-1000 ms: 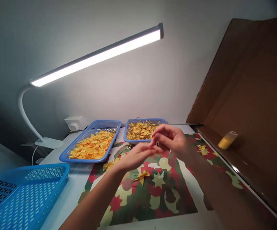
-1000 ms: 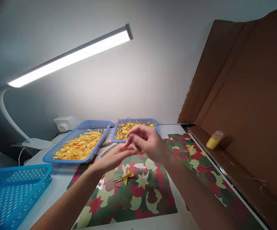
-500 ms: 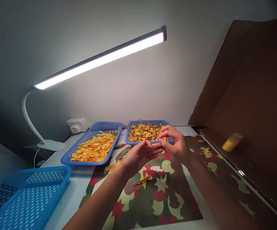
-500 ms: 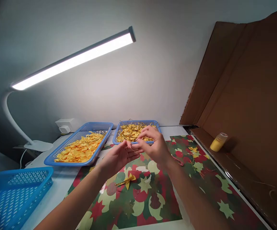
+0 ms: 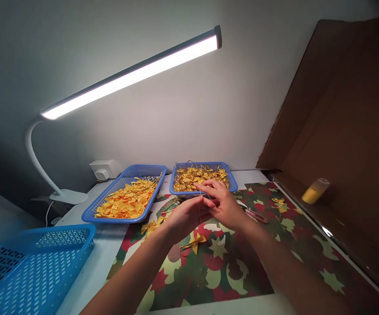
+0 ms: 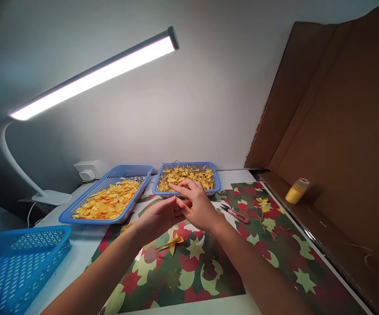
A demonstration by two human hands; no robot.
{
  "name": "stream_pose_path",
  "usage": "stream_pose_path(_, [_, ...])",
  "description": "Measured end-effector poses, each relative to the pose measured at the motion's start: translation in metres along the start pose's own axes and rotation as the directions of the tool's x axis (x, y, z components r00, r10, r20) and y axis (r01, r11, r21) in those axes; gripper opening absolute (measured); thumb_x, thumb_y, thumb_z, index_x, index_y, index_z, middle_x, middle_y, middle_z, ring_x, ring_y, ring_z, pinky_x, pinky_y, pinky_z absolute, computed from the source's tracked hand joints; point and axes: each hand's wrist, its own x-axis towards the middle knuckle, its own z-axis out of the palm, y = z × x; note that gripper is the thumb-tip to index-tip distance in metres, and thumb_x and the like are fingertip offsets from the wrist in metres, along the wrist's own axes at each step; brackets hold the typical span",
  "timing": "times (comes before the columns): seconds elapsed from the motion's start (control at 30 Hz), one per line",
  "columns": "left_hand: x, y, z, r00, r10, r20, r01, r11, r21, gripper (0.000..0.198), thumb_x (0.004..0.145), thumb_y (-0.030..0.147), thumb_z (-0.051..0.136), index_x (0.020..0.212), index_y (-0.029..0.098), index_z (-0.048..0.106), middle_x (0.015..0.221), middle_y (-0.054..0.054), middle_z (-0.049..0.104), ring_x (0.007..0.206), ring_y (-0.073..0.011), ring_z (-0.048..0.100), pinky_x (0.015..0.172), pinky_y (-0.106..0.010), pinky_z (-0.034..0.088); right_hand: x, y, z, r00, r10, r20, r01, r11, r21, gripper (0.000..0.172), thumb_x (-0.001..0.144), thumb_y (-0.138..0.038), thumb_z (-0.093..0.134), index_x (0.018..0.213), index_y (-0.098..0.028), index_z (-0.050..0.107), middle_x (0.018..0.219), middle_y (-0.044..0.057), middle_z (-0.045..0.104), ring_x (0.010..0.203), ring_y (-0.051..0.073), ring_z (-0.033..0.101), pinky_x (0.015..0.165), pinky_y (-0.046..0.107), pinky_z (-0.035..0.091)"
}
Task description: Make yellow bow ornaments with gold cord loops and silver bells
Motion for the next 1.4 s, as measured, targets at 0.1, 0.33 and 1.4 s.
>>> stream_pose_path(0.1, [-0.001, 0.000, -0.002, 0.998, -0.056, 0.024, 0.055, 0.998, 0.032, 0.026, 0.087, 0.039, 0.058, 0.081, 0.016, 0.070, 0.097, -0.010, 0.073, 0.107, -0.0241, 0.063, 0.105, -0.039, 0.038, 0.001, 0.000, -0.005, 0.996, -0.005, 0.090, 0.002, 0.999, 0.032, 0.025, 0.085, -0.011, 0.057, 0.095, -0.027, 0.075, 0.110, 0.005, 0.062, 0.106, 0.022, 0.053, 0.095, 0.041, 0.044])
stream_pose_path(0.33, [-0.009, 0.019, -0.011, 0.984, -0.156, 0.082, 0.153, 0.988, 0.034, 0.027, 0.090, 0.042, 0.053, 0.078, 0.020, 0.064, 0.110, -0.007, 0.071, 0.119, -0.0282, 0.059, 0.098, -0.044, 0.042, 0.002, -0.007, -0.043, 0.996, 0.001, 0.088, -0.008, 0.997, 0.082, 0.011, 0.085, -0.024, 0.068, 0.075, -0.023, 0.073, 0.101, 0.005, 0.065, 0.105, 0.022, 0.056, 0.095, 0.043, 0.043])
stream_pose_path(1.4, [-0.026, 0.037, -0.025, 0.995, -0.083, 0.054, -0.009, 0.474, 0.881, 0.026, 0.089, 0.035, 0.055, 0.086, 0.026, 0.080, 0.086, 0.000, 0.077, 0.078, -0.0189, 0.068, 0.067, -0.022, 0.047, -0.010, 0.024, -0.149, 0.510, 0.337, -0.792, -0.159, 0.941, 0.298, 0.019, 0.082, -0.004, 0.058, 0.068, -0.016, 0.059, 0.066, 0.002, 0.060, 0.052, 0.008, 0.053, 0.058, 0.026, 0.044])
